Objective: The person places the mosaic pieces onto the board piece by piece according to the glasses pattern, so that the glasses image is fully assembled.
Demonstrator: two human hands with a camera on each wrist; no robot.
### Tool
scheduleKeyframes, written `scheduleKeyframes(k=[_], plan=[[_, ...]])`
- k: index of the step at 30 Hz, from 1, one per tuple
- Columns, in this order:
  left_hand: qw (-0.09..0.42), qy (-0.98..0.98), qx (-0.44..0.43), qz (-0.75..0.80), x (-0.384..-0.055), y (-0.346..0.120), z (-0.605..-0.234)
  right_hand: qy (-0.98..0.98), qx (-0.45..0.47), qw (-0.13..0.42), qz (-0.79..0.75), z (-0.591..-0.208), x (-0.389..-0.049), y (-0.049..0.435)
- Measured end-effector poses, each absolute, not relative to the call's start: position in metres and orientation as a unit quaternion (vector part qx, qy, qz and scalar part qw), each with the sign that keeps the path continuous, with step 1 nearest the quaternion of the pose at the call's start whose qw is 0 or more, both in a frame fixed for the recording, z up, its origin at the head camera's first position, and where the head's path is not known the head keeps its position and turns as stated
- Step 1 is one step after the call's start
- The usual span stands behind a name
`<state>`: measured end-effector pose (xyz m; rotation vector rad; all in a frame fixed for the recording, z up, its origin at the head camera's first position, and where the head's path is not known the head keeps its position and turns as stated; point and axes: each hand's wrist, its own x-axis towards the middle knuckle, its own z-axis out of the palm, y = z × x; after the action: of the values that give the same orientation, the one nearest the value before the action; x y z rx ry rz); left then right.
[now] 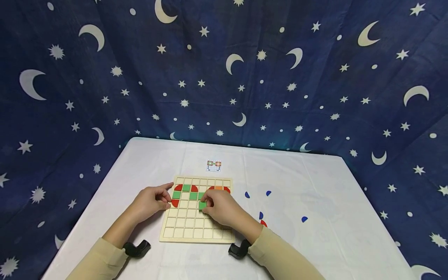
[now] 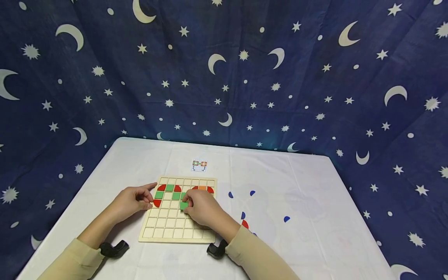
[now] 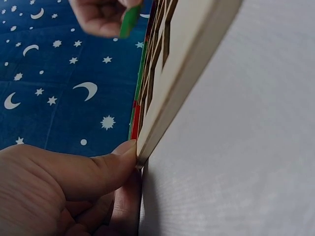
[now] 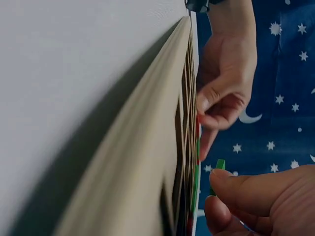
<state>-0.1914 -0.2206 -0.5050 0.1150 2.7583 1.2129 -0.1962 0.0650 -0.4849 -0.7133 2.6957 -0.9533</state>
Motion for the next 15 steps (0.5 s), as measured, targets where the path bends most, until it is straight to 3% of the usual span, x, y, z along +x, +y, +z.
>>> scheduleKeyframes(k=[15], plan=[[0.067,0.907,0.046,0.413,-0.194,-0.223,-0.507,0.923,-0.240,0.101,-0.284,-0.484,-0.210,0.006]])
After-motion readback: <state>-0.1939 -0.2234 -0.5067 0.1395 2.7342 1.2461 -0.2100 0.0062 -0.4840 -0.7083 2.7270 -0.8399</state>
